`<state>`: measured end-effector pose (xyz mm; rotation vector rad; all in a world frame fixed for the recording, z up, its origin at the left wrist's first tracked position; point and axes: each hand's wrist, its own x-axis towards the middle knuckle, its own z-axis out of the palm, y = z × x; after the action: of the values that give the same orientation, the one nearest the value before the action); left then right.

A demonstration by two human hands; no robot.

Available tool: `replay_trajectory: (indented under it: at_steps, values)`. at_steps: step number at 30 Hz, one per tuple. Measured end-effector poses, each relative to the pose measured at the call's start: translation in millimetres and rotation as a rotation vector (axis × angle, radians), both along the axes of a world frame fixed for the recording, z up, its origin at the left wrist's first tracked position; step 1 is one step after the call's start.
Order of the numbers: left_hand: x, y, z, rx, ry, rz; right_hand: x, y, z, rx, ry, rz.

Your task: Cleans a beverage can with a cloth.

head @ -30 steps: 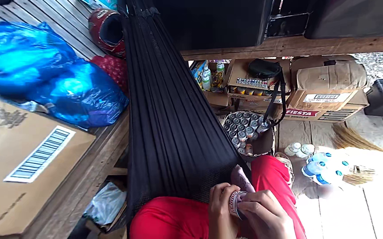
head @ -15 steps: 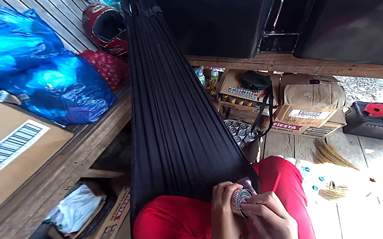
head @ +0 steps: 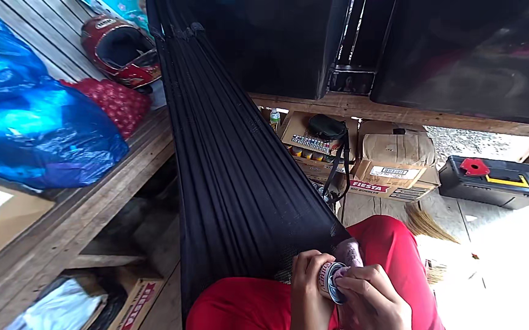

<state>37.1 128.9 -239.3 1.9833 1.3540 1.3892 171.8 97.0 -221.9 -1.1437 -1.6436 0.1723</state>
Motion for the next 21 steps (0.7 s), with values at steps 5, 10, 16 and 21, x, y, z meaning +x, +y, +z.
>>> replay_trajectory:
  at_steps: [5, 10, 16, 21]
  values:
    - [-40.2, -9.1, -7.8, -0.010, 0.069, 0.037, -34.7, -4.2, -19.1, 0.004, 0.010, -0.021]
    - [-100.5, -24.0, -4.1, -0.047, 0.069, 0.011, -95.1, -25.2, -18.8, -0.042, 0.075, 0.019]
    - [-157.9, -33.8, 2.6, -0.032, 0.203, 0.044, -147.4, -30.6, -22.5, -0.043, 0.102, -0.019]
    - [-176.1, -35.4, 12.4, -0.025, 0.245, 0.024, -161.1, -41.9, -12.2, -0.085, 0.095, 0.031]
